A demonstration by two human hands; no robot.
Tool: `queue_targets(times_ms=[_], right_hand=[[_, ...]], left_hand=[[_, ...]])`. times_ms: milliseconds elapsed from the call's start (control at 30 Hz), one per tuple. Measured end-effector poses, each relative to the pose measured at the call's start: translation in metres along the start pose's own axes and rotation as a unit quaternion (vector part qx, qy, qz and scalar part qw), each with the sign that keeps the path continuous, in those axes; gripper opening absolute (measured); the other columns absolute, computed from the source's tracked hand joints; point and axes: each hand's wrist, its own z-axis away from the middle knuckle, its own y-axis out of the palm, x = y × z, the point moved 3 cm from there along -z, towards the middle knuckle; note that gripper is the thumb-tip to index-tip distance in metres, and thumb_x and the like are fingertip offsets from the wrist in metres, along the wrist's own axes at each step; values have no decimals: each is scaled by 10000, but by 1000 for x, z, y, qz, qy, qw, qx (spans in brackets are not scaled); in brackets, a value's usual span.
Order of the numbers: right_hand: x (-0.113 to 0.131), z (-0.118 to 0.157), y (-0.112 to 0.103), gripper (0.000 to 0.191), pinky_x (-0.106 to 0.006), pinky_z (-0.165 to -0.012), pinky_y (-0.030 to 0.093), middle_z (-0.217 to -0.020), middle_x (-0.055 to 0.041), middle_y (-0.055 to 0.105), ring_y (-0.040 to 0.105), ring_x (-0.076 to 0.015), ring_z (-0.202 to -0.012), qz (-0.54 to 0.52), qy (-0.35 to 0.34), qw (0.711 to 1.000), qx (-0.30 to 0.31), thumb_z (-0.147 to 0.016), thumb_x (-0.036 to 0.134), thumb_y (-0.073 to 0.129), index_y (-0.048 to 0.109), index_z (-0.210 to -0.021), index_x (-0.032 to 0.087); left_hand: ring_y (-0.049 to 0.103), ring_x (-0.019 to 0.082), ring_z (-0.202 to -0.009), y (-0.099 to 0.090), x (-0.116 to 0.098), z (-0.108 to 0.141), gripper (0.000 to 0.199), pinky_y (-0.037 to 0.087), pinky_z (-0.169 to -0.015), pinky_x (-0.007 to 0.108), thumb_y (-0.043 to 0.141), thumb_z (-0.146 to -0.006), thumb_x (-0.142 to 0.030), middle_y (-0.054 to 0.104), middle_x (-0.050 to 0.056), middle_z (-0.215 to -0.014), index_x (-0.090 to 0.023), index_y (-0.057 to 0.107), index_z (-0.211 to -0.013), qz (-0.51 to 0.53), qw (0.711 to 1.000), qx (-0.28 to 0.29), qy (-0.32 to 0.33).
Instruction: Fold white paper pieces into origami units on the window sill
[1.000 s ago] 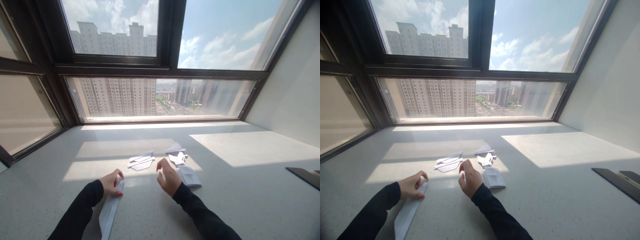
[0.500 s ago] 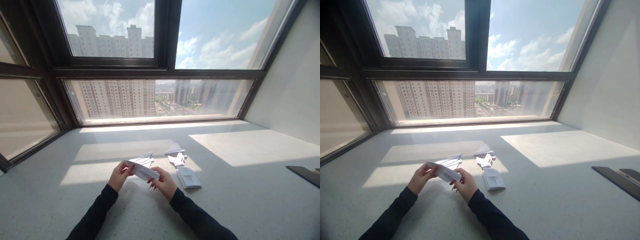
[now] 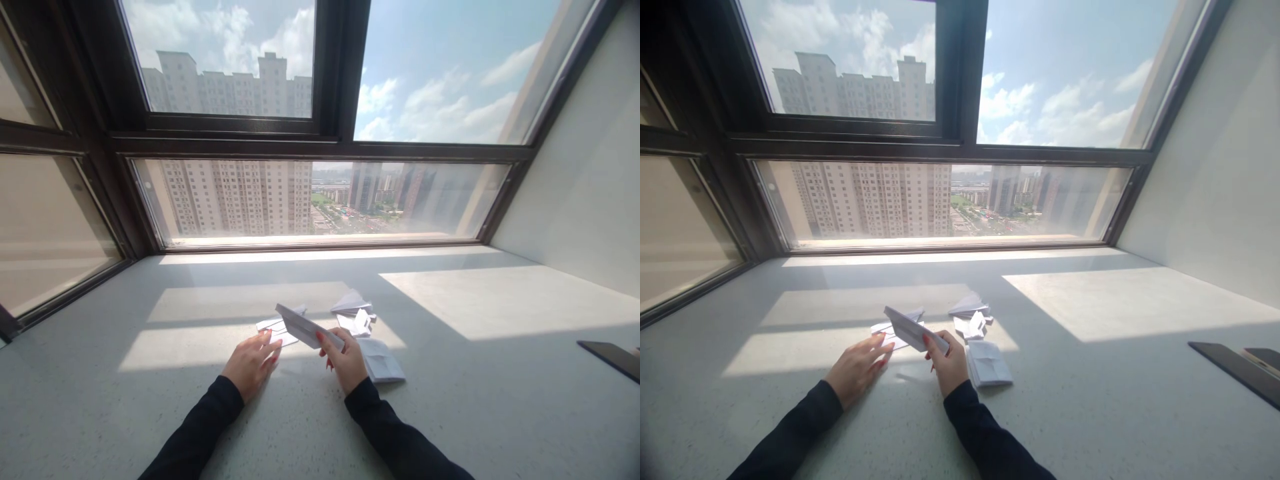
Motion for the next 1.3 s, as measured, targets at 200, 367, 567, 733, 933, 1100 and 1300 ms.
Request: queue_targets(times_ms=[200,367,567,733,933,1100,1300], right_hand=[[1,3,1,326,-188,-312,314,-432,34,477,376,-62,-334,2,-9,1000,6,-666,479,526,495,-615,158],[5,4,3,327,-192,-305,311,-435,36,471,363,-62,-331,3,-12,1000,22,-668,484,517,490,-611,163],[7,3,4,274,-194,-351,315,-451,56,429,373,-68,-370,38,-27,997,56,-658,436,542,482,-613,172],[2,1,4,232,-198,-426,307,-466,48,438,395,-79,-446,138,-67,979,136,-636,366,588,511,-548,165],[16,1,-8,249,-214,-450,332,-481,40,437,405,-90,-456,99,-114,985,82,-710,392,517,514,-596,171],[19,9,4,224,-227,-488,372,-550,15,473,449,-108,-519,141,-155,961,178,-710,364,536,549,-596,172],[13,9,6,133,-341,-714,403,-942,-75,490,474,-186,-818,285,-220,923,136,-670,283,598,586,-598,172]], left_hand=[[543,200,-753,-15,-3,1,188,402,-681,333,397,-748,-304,593,53,-816,-192,546,-725,13,994,60,-94],[496,259,-829,-19,-1,3,402,366,-702,371,496,-638,-509,559,85,-881,-179,529,-865,9,979,13,-204],[537,219,-735,-11,6,3,198,399,-651,323,560,-590,-327,576,62,-772,-169,491,-688,153,960,15,-235],[559,161,-623,-16,9,1,208,410,-598,270,449,-583,-145,614,24,-691,-145,540,-770,356,911,47,-205],[526,172,-597,-19,21,4,192,394,-571,275,425,-570,-198,584,15,-594,-132,596,-628,293,916,48,-272],[514,162,-574,-24,17,4,233,385,-543,254,422,-595,-257,576,3,-567,-127,608,-647,358,898,68,-245],[547,183,-688,-30,7,1,323,401,-629,260,401,-553,-210,631,30,-719,-124,636,-758,393,894,122,-178]])
